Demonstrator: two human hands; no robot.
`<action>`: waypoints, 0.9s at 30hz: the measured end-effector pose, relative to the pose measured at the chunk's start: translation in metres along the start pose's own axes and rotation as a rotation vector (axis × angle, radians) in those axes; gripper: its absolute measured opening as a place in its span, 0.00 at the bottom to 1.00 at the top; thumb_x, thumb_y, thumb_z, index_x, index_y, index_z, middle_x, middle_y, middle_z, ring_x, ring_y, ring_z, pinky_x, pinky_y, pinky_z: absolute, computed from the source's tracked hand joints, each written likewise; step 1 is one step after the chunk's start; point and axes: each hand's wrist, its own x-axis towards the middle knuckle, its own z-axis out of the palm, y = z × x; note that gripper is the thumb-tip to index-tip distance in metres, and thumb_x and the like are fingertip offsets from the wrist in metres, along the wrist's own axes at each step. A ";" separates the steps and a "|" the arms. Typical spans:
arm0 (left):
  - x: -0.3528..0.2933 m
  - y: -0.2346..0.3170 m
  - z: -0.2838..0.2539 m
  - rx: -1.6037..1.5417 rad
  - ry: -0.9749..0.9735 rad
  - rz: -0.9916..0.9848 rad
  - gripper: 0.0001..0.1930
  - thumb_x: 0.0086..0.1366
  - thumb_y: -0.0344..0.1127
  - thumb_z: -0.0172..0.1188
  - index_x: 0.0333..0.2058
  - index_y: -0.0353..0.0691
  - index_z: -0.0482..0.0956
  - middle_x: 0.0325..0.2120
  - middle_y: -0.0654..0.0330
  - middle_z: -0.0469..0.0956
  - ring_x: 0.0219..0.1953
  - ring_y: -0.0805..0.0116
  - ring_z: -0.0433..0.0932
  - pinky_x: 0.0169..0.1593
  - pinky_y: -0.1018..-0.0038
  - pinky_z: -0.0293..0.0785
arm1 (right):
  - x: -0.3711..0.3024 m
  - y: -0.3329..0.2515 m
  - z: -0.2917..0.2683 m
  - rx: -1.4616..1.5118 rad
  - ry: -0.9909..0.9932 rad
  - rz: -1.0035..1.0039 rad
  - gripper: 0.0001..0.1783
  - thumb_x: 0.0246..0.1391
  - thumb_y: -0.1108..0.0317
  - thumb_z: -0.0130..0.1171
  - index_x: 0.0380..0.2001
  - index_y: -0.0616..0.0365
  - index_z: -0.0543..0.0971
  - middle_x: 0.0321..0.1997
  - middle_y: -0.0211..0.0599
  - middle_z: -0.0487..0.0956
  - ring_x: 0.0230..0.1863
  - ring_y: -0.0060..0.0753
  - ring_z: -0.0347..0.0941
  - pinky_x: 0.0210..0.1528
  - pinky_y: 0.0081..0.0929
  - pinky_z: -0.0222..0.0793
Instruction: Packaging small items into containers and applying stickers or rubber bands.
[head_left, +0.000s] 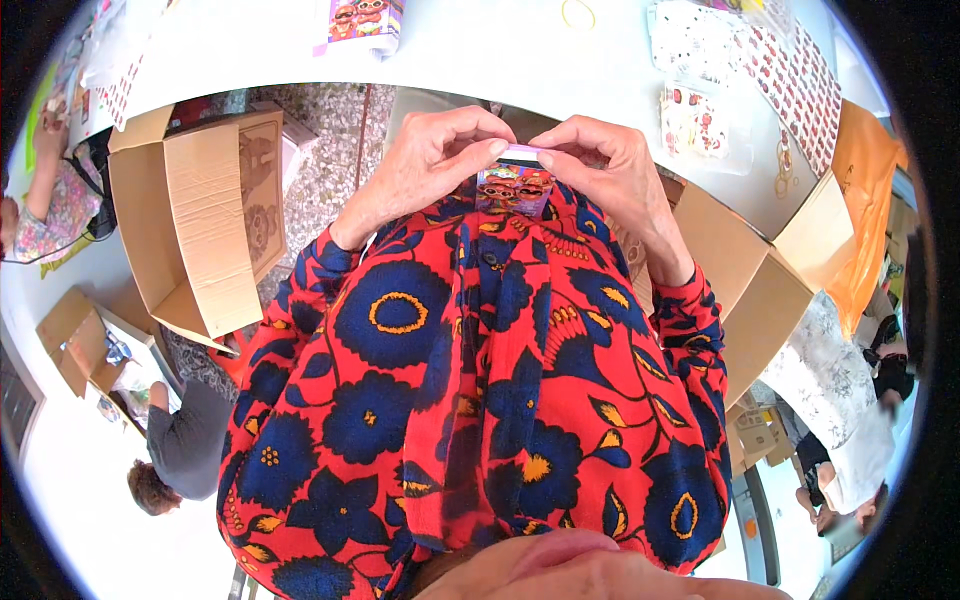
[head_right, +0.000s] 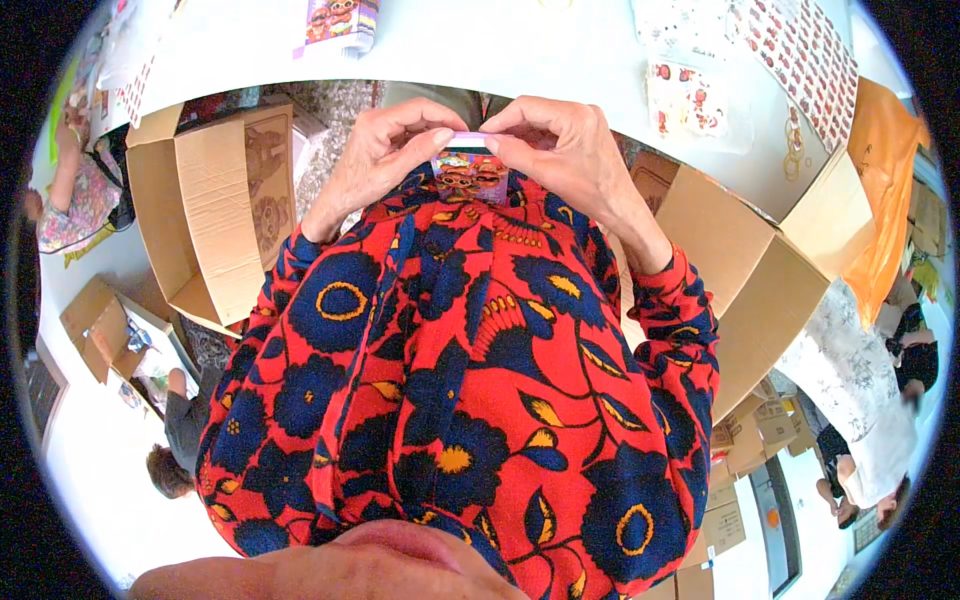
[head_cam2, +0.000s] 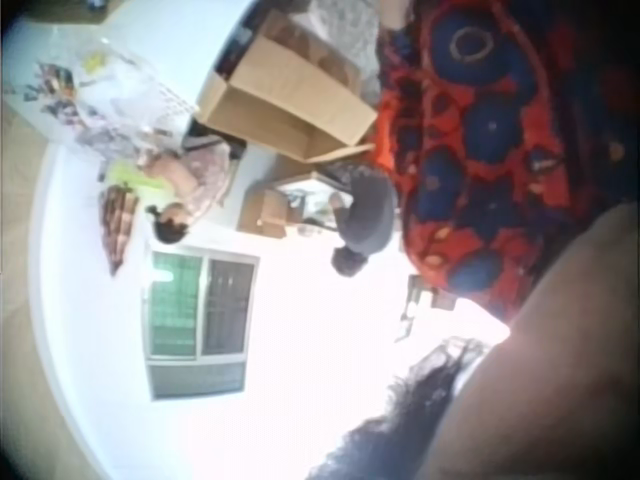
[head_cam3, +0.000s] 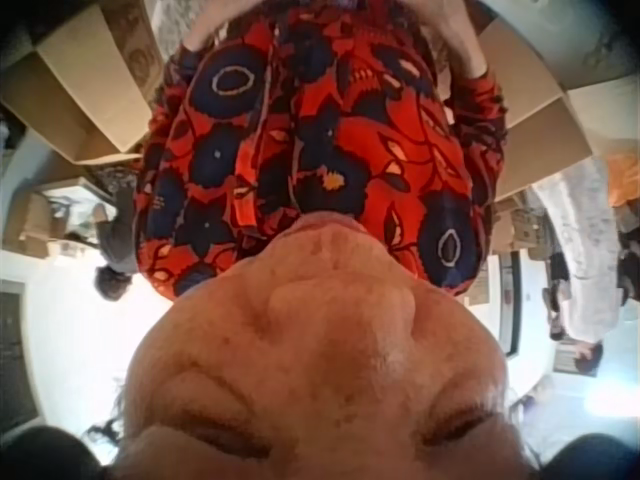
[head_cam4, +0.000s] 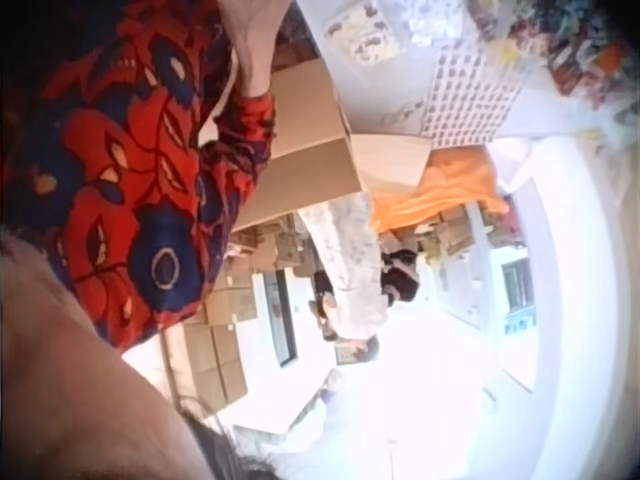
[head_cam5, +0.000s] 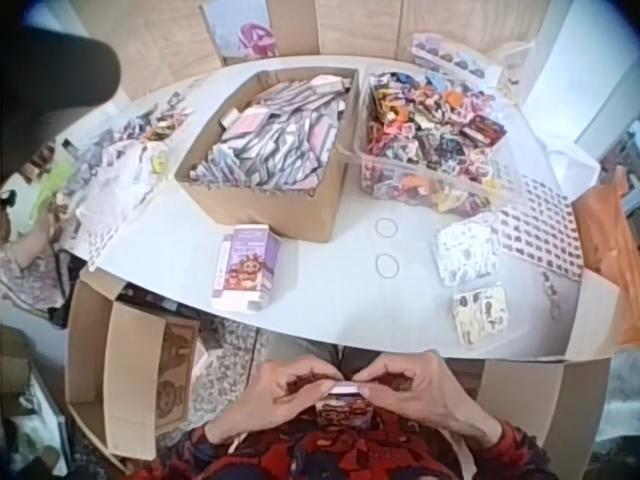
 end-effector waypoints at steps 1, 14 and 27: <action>0.001 0.000 -0.001 0.028 -0.015 0.008 0.10 0.64 0.35 0.55 0.37 0.34 0.78 0.22 0.67 0.75 0.23 0.83 0.68 0.26 0.82 0.64 | 0.000 0.000 0.000 -0.011 0.004 -0.009 0.08 0.53 0.73 0.58 0.37 0.64 0.80 0.33 0.31 0.81 0.34 0.15 0.74 0.39 0.15 0.71; 0.003 -0.009 -0.007 0.074 -0.086 0.081 0.07 0.63 0.30 0.56 0.37 0.36 0.79 0.24 0.64 0.78 0.25 0.83 0.71 0.28 0.83 0.67 | -0.009 0.013 0.006 -0.334 0.082 -0.414 0.11 0.52 0.74 0.58 0.41 0.59 0.80 0.38 0.40 0.80 0.36 0.28 0.77 0.37 0.22 0.73; -0.017 -0.023 0.011 0.333 0.102 0.368 0.14 0.55 0.28 0.63 0.42 0.41 0.79 0.41 0.58 0.78 0.40 0.64 0.80 0.42 0.76 0.76 | -0.014 0.030 0.010 -0.279 0.082 -0.436 0.17 0.48 0.77 0.60 0.44 0.58 0.78 0.43 0.41 0.79 0.39 0.33 0.77 0.41 0.23 0.73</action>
